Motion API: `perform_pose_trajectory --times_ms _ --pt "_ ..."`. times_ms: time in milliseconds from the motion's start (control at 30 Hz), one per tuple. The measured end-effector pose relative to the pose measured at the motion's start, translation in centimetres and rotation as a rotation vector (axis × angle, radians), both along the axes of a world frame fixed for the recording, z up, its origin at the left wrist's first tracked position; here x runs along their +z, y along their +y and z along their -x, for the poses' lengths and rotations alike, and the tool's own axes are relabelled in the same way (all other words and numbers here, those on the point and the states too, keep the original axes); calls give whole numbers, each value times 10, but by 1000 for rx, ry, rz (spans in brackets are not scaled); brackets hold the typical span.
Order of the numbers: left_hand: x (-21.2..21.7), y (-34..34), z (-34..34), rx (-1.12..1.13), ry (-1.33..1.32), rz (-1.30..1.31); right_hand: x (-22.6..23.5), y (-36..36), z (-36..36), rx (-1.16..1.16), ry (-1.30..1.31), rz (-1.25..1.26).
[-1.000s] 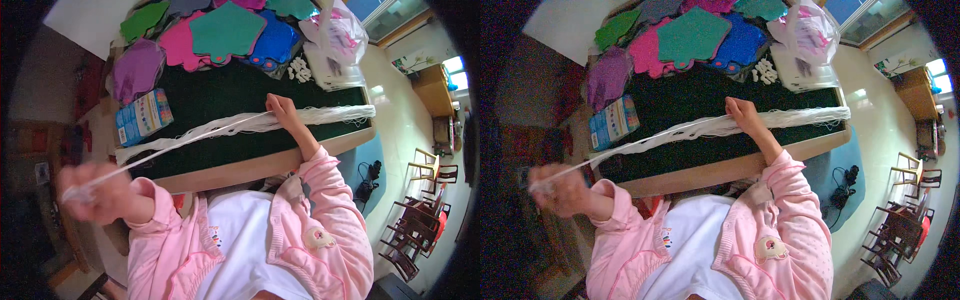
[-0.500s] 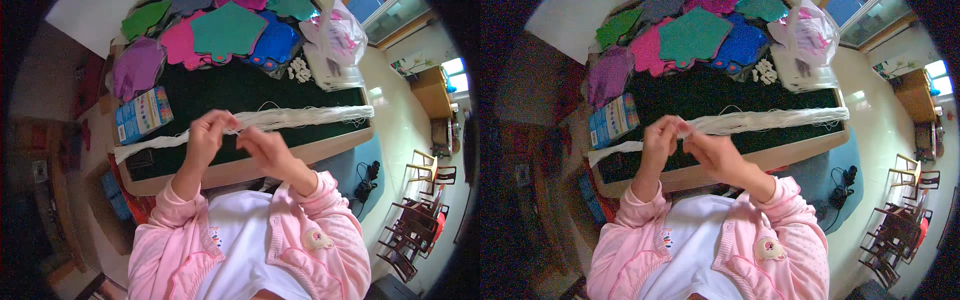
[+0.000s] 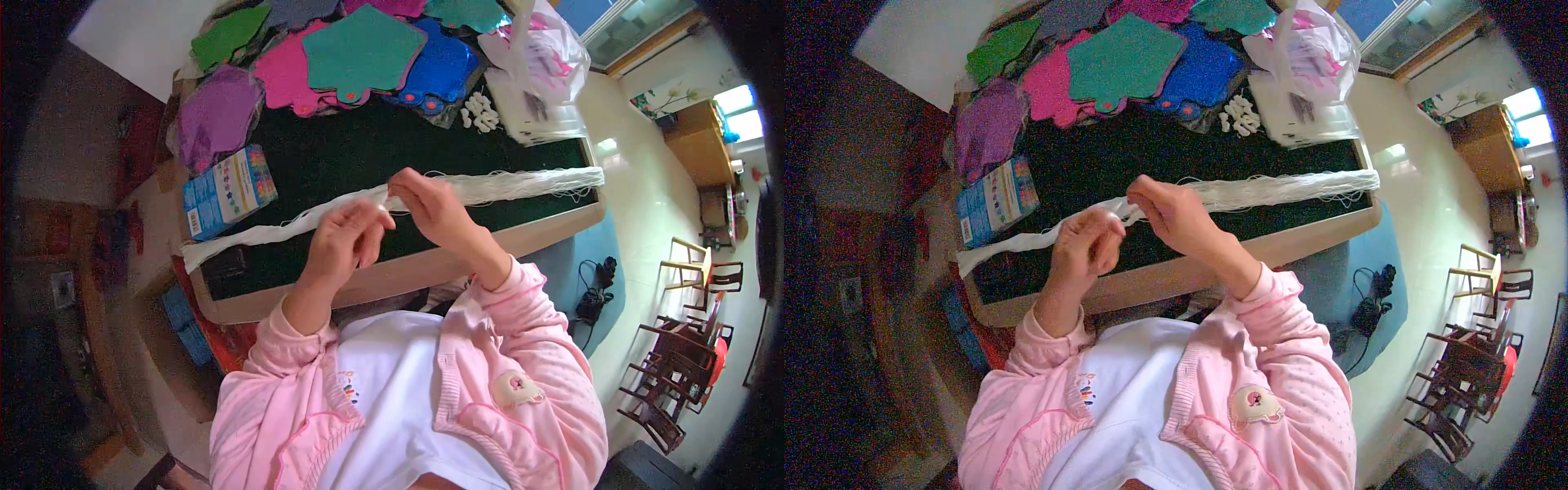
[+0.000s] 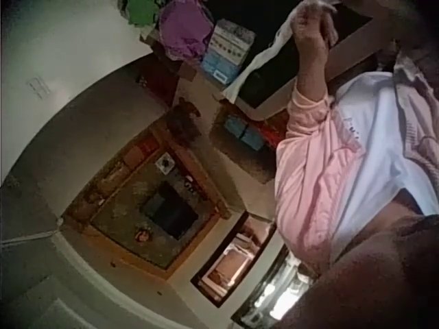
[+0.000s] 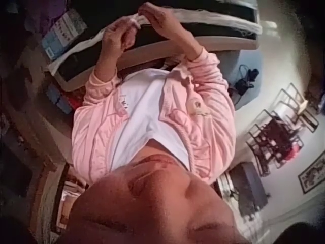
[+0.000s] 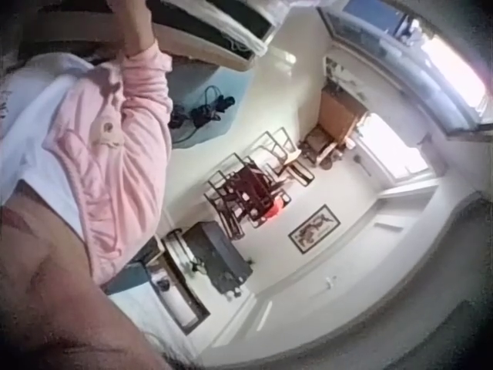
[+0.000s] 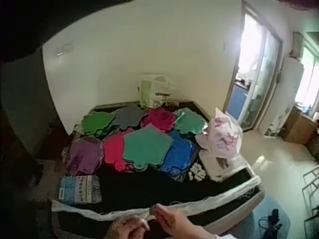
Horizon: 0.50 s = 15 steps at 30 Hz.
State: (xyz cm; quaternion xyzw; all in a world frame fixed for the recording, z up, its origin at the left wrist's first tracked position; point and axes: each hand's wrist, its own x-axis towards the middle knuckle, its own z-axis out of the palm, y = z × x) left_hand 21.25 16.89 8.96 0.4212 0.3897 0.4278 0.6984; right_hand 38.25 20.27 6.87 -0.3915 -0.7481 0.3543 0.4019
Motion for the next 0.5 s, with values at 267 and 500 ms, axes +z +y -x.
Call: perform_pose_trajectory --times_ms 267,500 --pt "-18 20 4 44 285 -116 -3 -3 6 26 -34 -14" --pt "-22 42 -7 200 14 -106 -16 5 4 15 -84 -5"
